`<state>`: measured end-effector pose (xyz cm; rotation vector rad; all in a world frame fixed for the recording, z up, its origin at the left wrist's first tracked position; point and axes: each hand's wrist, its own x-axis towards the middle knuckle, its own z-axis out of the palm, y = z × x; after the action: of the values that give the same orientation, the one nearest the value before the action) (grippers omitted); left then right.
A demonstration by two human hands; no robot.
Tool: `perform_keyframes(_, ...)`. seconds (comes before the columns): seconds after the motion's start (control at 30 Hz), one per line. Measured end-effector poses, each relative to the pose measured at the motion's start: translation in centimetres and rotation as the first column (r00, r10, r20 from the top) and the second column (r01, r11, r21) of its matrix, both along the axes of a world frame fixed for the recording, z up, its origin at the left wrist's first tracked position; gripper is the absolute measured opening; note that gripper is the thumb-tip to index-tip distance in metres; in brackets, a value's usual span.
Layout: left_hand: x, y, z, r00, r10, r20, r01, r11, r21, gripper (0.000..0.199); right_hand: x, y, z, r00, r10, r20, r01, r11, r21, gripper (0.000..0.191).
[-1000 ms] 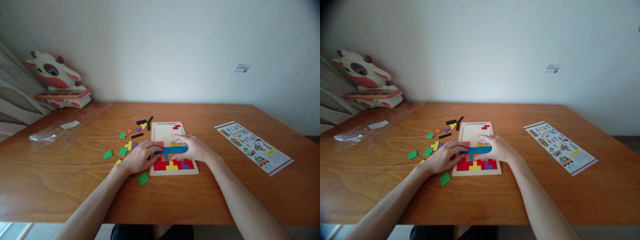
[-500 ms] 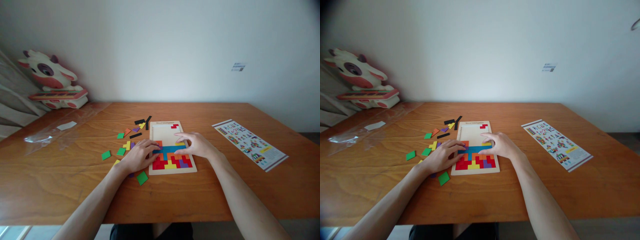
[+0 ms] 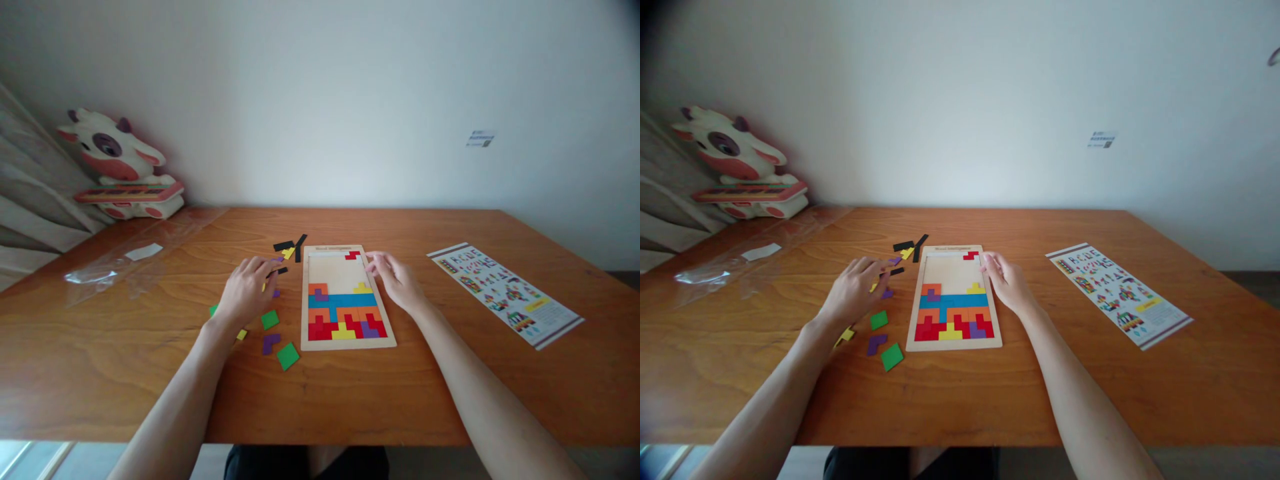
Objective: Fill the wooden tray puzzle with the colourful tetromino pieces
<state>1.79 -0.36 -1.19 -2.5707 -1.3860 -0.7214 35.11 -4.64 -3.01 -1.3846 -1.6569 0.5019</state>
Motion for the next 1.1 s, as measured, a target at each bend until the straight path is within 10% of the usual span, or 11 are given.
perform_keyframes(0.17,-3.0,1.1,-0.3,0.952,0.262,-0.160,-0.268,0.963,-0.017,0.031,0.3,0.5,-1.1,0.997,-0.063,-0.033,0.062,0.997,-0.034,0.047)
perform_keyframes(1.1,-3.6,2.9,-2.3,0.977,0.191,0.094,-0.178,0.975,-0.130,0.031,-0.4,0.6,-1.4,0.993,-0.022,-0.116,0.012,0.996,-0.093,0.046)
